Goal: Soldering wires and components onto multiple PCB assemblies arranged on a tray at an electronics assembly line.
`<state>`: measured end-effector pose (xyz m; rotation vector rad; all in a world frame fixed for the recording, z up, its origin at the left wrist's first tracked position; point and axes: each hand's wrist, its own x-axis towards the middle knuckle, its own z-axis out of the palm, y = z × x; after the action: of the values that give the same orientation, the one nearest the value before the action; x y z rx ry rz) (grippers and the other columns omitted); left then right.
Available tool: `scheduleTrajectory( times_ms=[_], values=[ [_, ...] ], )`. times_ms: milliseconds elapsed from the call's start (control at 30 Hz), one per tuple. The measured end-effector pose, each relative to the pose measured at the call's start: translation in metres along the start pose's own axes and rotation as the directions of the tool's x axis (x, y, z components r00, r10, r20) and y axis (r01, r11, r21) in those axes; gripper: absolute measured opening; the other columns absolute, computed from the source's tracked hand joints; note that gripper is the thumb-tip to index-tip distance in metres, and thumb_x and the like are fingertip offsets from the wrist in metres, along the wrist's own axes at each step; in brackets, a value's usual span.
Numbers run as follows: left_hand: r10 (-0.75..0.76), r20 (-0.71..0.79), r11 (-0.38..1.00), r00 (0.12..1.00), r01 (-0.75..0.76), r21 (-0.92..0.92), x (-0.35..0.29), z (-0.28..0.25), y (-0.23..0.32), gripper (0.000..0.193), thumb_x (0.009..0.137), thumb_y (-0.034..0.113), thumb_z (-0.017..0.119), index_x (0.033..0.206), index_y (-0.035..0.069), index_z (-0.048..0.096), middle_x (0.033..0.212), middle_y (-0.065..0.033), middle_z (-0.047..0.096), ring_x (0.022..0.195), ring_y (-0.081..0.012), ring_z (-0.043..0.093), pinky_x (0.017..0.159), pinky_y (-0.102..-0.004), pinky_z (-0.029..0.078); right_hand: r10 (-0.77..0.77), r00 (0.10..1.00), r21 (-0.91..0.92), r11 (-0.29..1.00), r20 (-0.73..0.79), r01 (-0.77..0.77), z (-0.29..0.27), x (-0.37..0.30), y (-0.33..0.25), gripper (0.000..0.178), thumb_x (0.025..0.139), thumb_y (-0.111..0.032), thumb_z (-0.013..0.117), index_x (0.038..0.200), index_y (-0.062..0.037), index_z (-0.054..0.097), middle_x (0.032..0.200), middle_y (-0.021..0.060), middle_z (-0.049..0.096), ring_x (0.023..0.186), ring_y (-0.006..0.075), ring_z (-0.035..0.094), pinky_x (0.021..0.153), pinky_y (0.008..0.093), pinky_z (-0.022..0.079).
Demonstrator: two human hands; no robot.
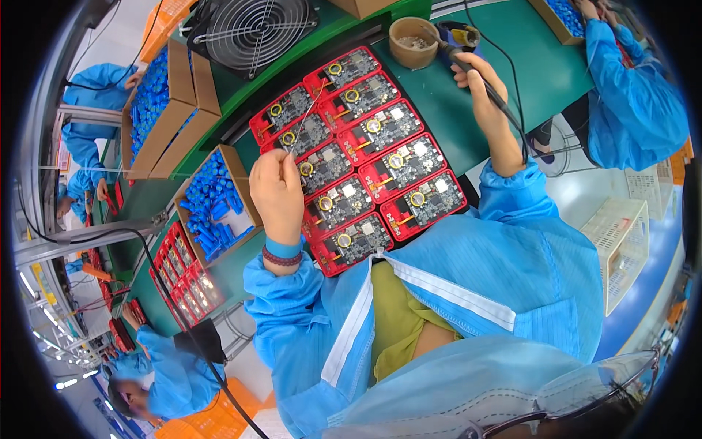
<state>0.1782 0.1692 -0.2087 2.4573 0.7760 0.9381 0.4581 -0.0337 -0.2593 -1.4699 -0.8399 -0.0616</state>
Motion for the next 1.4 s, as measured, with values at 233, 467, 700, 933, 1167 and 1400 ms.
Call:
scheduleTrajectory(
  times_ms=[233,467,700,933,1167,1400],
  values=[
    [-0.032,-0.015,0.999,0.999,0.032,-0.033,0.031,0.011,-0.015,0.007,0.079,0.006,0.062,0.078,0.001,0.057,0.071,-0.0138,0.058,0.071,-0.0318,0.055,0.065,-0.0409,0.043,0.047,0.994,0.148,0.987,0.099,-0.062,0.0,0.029,-0.042,0.024,0.093,-0.018,0.05,0.108,-0.0033,0.063,0.081,0.0043,0.063,0.071,0.0075,0.055,0.063,0.0212,0.043],
    [0.102,0.023,0.994,0.995,-0.102,0.04,0.055,0.025,-0.03,0.005,0.077,0.006,0.063,0.078,0.004,0.059,0.071,-0.0126,0.059,0.069,-0.0313,0.055,0.066,-0.0407,0.044,-0.101,0.936,0.142,0.988,0.338,0.055,0.067,0.055,-0.048,0.023,0.094,-0.018,0.047,0.097,-0.0031,0.063,0.066,-0.0011,0.054,0.061,0.0047,0.049,0.054,0.0186,0.036],
    [0.033,0.026,0.999,0.999,-0.033,-0.001,0.055,0.021,-0.034,0.005,0.076,0.005,0.064,0.077,0.004,0.059,0.072,-0.0113,0.06,0.07,-0.031,0.055,0.069,-0.0404,0.043,-0.226,0.896,0.116,0.974,0.383,0.195,0.103,0.063,-0.017,0.021,0.095,-0.016,0.048,0.099,-0.0022,0.063,0.066,-0.0012,0.053,0.059,0.0044,0.049,0.053,0.0196,0.04],
    [0.091,0.035,0.994,0.995,-0.092,0.053,0.053,0.021,-0.032,0.004,0.076,0.004,0.063,0.077,0.004,0.059,0.073,-0.0108,0.061,0.071,-0.0305,0.056,0.071,-0.0396,0.043,-0.187,0.889,0.046,0.982,0.418,0.185,0.101,0.062,-0.003,0.021,0.095,-0.018,0.049,0.101,-0.0027,0.063,0.068,-0.0005,0.055,0.061,0.0051,0.051,0.055,0.019,0.042],
    [0.125,0.036,0.991,0.991,-0.127,0.047,0.053,0.022,-0.034,0.004,0.078,0.004,0.063,0.078,0.003,0.059,0.069,-0.0099,0.057,0.068,-0.0276,0.054,0.065,-0.0375,0.042,-0.189,0.88,0.034,0.98,0.436,0.194,0.101,0.061,0.005,0.02,0.095,-0.019,0.051,0.102,-0.0034,0.063,0.068,-0.0003,0.056,0.062,0.0053,0.052,0.056,0.0197,0.042],
    [0.115,0.034,0.991,0.993,-0.117,0.061,0.054,0.023,-0.033,0.005,0.076,0.005,0.064,0.078,0.005,0.059,0.074,-0.0098,0.061,0.073,-0.0299,0.056,0.072,-0.0391,0.043,-0.176,0.873,0.013,0.981,0.456,0.191,0.102,0.06,0.007,0.02,0.095,-0.018,0.051,0.102,-0.0043,0.063,0.068,-0.0004,0.055,0.063,0.0055,0.052,0.058,0.0203,0.042]
  ],
)
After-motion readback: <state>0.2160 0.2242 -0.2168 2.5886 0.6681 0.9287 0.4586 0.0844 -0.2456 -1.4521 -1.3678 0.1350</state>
